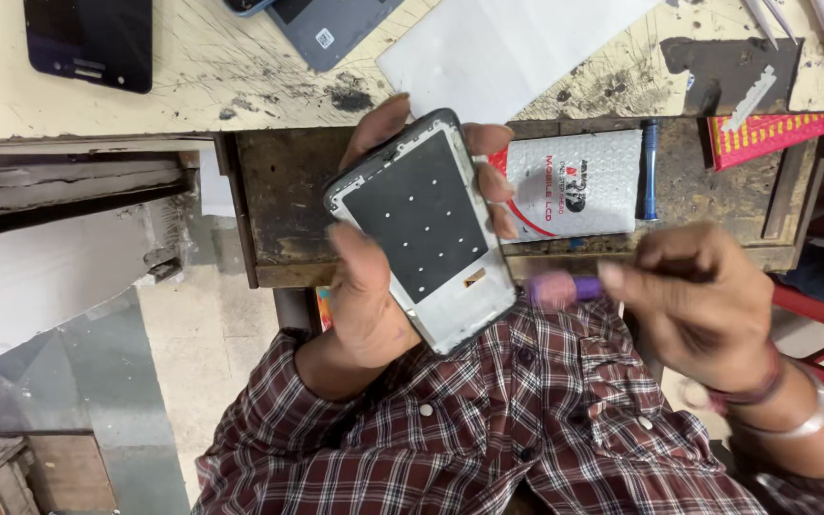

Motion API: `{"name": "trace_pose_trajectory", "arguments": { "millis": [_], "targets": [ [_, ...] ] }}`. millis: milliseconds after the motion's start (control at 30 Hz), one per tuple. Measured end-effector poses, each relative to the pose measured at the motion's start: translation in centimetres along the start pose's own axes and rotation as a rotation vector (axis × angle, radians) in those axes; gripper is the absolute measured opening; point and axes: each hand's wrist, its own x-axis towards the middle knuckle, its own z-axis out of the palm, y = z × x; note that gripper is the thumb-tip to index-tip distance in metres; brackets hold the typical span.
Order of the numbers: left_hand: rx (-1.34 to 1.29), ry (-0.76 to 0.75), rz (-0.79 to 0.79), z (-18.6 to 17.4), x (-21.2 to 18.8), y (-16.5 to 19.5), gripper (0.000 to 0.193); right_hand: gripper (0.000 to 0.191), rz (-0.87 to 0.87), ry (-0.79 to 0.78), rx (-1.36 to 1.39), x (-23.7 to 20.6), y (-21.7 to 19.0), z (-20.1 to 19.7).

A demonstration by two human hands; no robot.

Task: The person scrapes old adhesive residue from the back of a disassembled phone frame using a small blade, steadying the frame with the other hand. They then set the frame down, pick up a green-handled screwdriver to work on the frame edges, and finally brush the frame surface with a toothbrush to clear away debris.

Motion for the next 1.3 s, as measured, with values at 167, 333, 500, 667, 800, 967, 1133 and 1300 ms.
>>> {"name": "trace_pose_trajectory", "arguments": {
  "millis": [167,333,500,667,800,967,1133,1300],
  "targets": [
    [-0.115,0.02,0.223,-1.1,0.0,-0.8,0.061,0.054,-0.1,-0.182,0.185,-0.7,0.3,2.5],
    [-0.076,0.012,0.378,-1.6,-0.8,-0.4,0.057,0.042,0.117,0.279,0.04,-1.6,0.5,3.3],
    [-0.057,-0.005,0.461,-0.5,-1.1,0.1,0.053,0.045,-0.123,-0.03,0.321,-1.0,0.8,4.6],
    [0.004,-0.005,0.51,0.3,-0.7,-0.3,0.056,0.036,0.072,0.127,0.163,-0.7,0.6,4.5],
    [-0.025,0.001,0.541,0.9,-0.1,-1.0,0.055,0.04,-0.157,-0.065,0.433,0.6,0.0,4.5],
    [0.0,0.025,0.56,2.1,-0.3,-1.5,0.052,0.028,-0.022,0.128,0.221,1.2,-0.3,4.9],
    [0.007,0.029,0.644,1.2,0.6,-1.7,0.051,0.025,0.091,0.312,0.39,-0.2,0.1,5.2],
    [0.078,-0.025,0.523,0.7,-0.1,-1.0,0.051,0.026,-0.033,0.032,0.495,0.6,0.3,5.1]
  ]
}}
